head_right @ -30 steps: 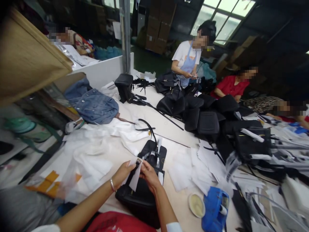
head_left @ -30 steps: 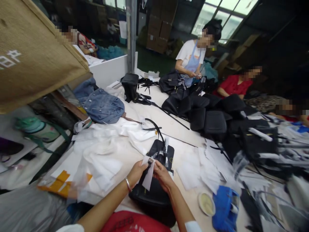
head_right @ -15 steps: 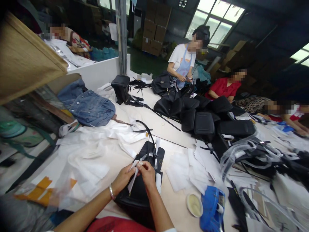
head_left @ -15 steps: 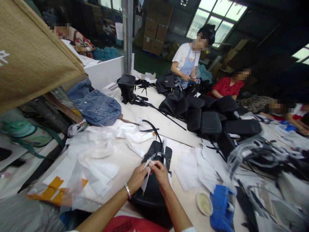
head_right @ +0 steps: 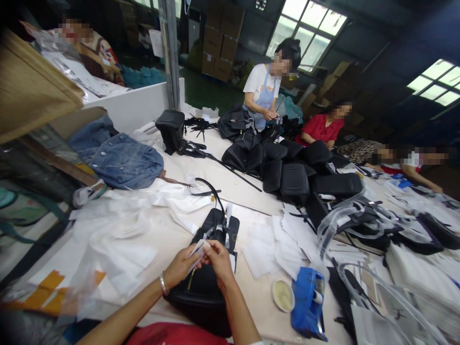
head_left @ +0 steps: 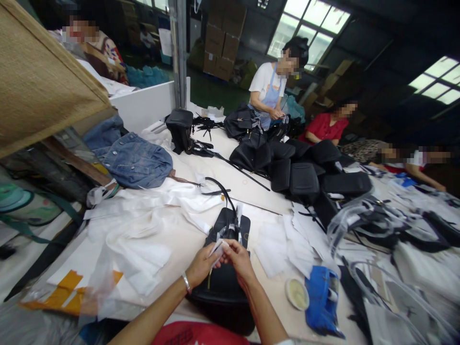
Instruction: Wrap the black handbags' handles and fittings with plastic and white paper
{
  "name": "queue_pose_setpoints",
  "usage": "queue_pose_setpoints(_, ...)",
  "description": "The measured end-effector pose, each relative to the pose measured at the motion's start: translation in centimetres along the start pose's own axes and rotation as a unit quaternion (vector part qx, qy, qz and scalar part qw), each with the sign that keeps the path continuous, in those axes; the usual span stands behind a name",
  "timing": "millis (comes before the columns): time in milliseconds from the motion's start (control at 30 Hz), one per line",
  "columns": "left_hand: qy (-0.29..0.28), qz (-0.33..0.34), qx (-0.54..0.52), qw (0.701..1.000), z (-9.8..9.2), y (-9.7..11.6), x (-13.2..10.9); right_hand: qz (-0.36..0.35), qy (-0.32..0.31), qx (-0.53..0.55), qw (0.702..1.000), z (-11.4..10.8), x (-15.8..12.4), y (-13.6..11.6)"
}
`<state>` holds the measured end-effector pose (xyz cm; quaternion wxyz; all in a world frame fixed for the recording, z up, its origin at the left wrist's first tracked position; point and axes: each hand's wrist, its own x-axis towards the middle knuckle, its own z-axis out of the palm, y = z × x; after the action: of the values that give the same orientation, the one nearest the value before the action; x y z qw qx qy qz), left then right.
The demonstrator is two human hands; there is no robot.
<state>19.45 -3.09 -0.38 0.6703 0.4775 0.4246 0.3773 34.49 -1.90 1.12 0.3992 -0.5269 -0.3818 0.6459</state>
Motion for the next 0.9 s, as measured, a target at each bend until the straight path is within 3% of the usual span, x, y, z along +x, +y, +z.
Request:
queue_pose_setpoints(200, -0.018, 0.031, 0.098, 0.995, 0.3, 2.0, -0.5, -0.021, 0.071, -0.098, 0.992, 0.0, 0.1, -0.1)
queue_pose_setpoints(400, 0.077, 0.017, 0.068, 0.995, 1.3, 1.9, -0.6, -0.091, 0.14, -0.268, 0.949, 1.3, -0.4, -1.1)
queue_pose_setpoints(567, 0.066, -0.006, -0.009, 0.998, 0.6, 0.4, 0.0, -0.022, 0.051, -0.097, 0.994, 1.0, -0.6, -0.2)
queue_pose_setpoints(667, 0.042, -0.009, -0.008, 0.999, 0.3, 0.2, 0.1, -0.019, 0.04, -0.057, 0.997, 0.6, -0.9, 0.3)
queue_pose_setpoints(800, 0.047, 0.038, 0.108, 0.992, 0.7, 0.3, -0.1, -0.054, 0.121, -0.135, 0.982, 1.0, -1.2, 0.6)
queue_pose_setpoints(900, 0.103, 0.101, 0.279, 0.949, 1.5, -0.4, -0.4, -0.055, 0.171, -0.15, 0.972, 1.6, -1.1, 1.0)
